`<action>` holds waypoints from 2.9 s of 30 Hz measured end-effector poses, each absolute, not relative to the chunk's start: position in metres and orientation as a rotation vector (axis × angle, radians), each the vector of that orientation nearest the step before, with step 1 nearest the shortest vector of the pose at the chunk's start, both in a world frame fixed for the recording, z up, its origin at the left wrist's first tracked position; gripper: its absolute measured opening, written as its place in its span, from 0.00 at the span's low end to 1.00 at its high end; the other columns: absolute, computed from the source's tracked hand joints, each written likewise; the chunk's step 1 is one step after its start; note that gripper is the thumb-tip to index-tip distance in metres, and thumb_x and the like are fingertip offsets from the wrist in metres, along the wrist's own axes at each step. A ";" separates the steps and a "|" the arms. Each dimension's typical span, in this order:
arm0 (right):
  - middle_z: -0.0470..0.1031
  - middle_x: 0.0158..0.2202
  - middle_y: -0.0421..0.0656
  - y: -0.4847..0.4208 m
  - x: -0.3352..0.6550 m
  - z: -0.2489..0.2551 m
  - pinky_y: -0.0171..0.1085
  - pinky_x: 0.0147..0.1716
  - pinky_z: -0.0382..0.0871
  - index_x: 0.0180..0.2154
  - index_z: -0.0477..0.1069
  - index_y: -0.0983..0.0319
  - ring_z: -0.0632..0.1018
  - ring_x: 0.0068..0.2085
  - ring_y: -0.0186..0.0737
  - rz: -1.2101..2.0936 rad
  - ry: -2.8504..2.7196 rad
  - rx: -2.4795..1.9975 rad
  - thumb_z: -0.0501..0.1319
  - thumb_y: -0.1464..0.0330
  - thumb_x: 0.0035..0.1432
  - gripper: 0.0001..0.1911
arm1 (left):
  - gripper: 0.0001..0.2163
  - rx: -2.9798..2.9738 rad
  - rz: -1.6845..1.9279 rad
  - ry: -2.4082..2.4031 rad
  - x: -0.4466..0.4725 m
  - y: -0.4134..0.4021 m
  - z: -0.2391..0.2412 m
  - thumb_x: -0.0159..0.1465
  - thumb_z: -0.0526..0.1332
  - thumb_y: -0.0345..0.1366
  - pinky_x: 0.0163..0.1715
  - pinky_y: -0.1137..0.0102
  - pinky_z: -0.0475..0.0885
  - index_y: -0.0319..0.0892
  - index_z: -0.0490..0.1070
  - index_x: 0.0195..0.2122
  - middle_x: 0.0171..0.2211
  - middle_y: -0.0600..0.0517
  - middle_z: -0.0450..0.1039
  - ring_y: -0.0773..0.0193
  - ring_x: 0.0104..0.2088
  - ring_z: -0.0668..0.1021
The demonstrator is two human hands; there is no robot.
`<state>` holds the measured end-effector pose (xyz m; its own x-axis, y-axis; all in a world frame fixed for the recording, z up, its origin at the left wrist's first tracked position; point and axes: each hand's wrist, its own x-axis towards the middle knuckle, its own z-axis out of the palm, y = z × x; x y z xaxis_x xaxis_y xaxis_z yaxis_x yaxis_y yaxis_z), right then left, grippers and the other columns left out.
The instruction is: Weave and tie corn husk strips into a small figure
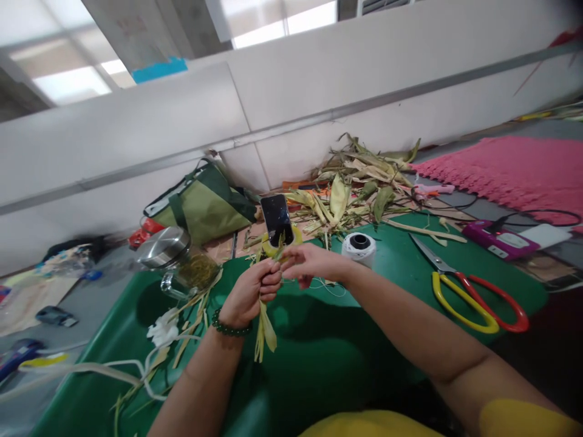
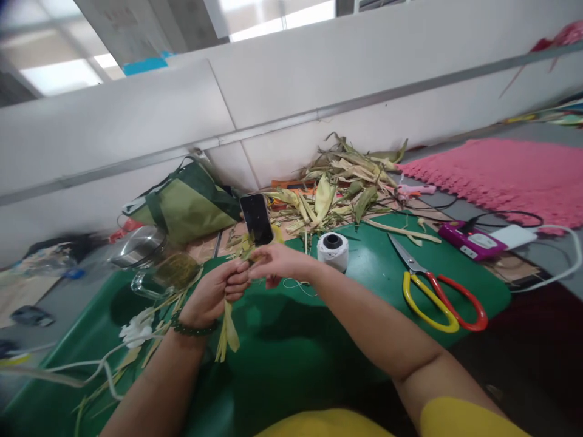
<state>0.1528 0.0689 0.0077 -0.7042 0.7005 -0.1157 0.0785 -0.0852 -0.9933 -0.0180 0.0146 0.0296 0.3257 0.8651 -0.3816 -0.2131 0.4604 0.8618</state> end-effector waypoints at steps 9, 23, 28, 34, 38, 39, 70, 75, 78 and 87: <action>0.66 0.19 0.35 0.070 0.157 0.007 0.28 0.21 0.58 0.25 0.72 0.66 0.65 0.21 0.27 1.235 -2.086 -0.766 0.62 0.68 0.52 0.07 | 0.11 0.999 0.846 1.120 -0.020 0.018 0.018 0.59 0.60 0.41 0.13 0.80 0.43 0.40 0.61 0.28 0.16 0.63 0.48 0.77 0.15 0.50; 0.63 0.18 0.34 0.087 0.173 0.008 0.30 0.21 0.53 0.24 0.72 0.66 0.60 0.21 0.26 1.447 -1.989 -0.610 0.65 0.59 0.46 0.15 | 0.19 1.380 0.494 0.898 -0.013 0.000 0.035 0.57 0.61 0.52 0.20 0.72 0.50 0.40 0.64 0.23 0.19 0.57 0.53 0.71 0.21 0.55; 0.59 0.17 0.33 0.092 0.165 -0.001 0.30 0.20 0.48 0.25 0.70 0.66 0.57 0.20 0.26 1.474 -1.894 -0.747 0.63 0.54 0.46 0.19 | 0.18 1.190 0.771 0.939 -0.019 0.002 0.033 0.57 0.63 0.50 0.18 0.75 0.46 0.40 0.63 0.26 0.19 0.60 0.49 0.74 0.19 0.52; 0.59 0.17 0.34 0.088 0.164 -0.002 0.30 0.21 0.52 0.23 0.69 0.65 0.59 0.21 0.27 1.310 -2.080 -0.744 0.61 0.57 0.51 0.17 | 0.15 1.225 1.160 1.213 -0.032 0.013 0.024 0.57 0.64 0.46 0.16 0.77 0.49 0.40 0.64 0.25 0.19 0.59 0.54 0.73 0.19 0.57; 0.74 0.35 0.43 0.079 0.156 -0.005 0.32 0.26 0.62 0.36 0.73 0.65 0.69 0.26 0.30 1.088 -2.022 -0.795 0.61 0.65 0.50 0.12 | 0.12 1.343 1.196 1.281 -0.030 0.016 0.020 0.59 0.63 0.40 0.18 0.76 0.52 0.39 0.66 0.24 0.22 0.55 0.62 0.72 0.21 0.62; 0.73 0.42 0.46 0.076 0.154 -0.005 0.33 0.26 0.64 0.43 0.71 0.64 0.70 0.26 0.30 1.152 -1.953 -0.799 0.61 0.66 0.50 0.17 | 0.12 1.340 1.177 1.271 -0.028 0.015 0.020 0.59 0.63 0.40 0.17 0.76 0.52 0.39 0.66 0.23 0.21 0.55 0.61 0.72 0.21 0.61; 0.71 0.27 0.43 0.046 0.135 -0.009 0.33 0.27 0.59 0.28 0.72 0.64 0.69 0.28 0.35 0.378 -2.384 -0.731 0.53 0.74 0.58 0.10 | 0.11 1.629 1.201 1.614 -0.021 0.019 0.014 0.59 0.57 0.25 0.24 0.76 0.54 0.42 0.62 0.21 0.21 0.55 0.58 0.67 0.23 0.61; 0.73 0.27 0.44 0.064 0.162 0.004 0.33 0.29 0.61 0.27 0.73 0.64 0.70 0.28 0.35 0.520 -2.429 -0.599 0.55 0.70 0.57 0.10 | 0.09 1.911 0.496 1.250 -0.025 0.006 0.016 0.56 0.59 0.26 0.25 0.75 0.56 0.42 0.65 0.21 0.20 0.56 0.60 0.67 0.23 0.63; 0.72 0.26 0.41 0.080 0.169 0.006 0.31 0.28 0.62 0.29 0.72 0.65 0.70 0.27 0.33 0.980 -2.245 -0.521 0.57 0.64 0.57 0.12 | 0.13 1.822 0.367 0.891 -0.029 0.003 0.028 0.62 0.55 0.42 0.23 0.75 0.58 0.40 0.66 0.24 0.20 0.55 0.61 0.69 0.21 0.63; 0.61 0.19 0.37 0.055 0.155 0.004 0.32 0.24 0.50 0.22 0.66 0.63 0.60 0.22 0.30 0.437 -2.399 -0.524 0.53 0.70 0.58 0.12 | 0.12 1.995 0.665 1.650 -0.025 0.022 0.027 0.59 0.57 0.35 0.21 0.73 0.57 0.43 0.60 0.19 0.15 0.57 0.54 0.68 0.19 0.62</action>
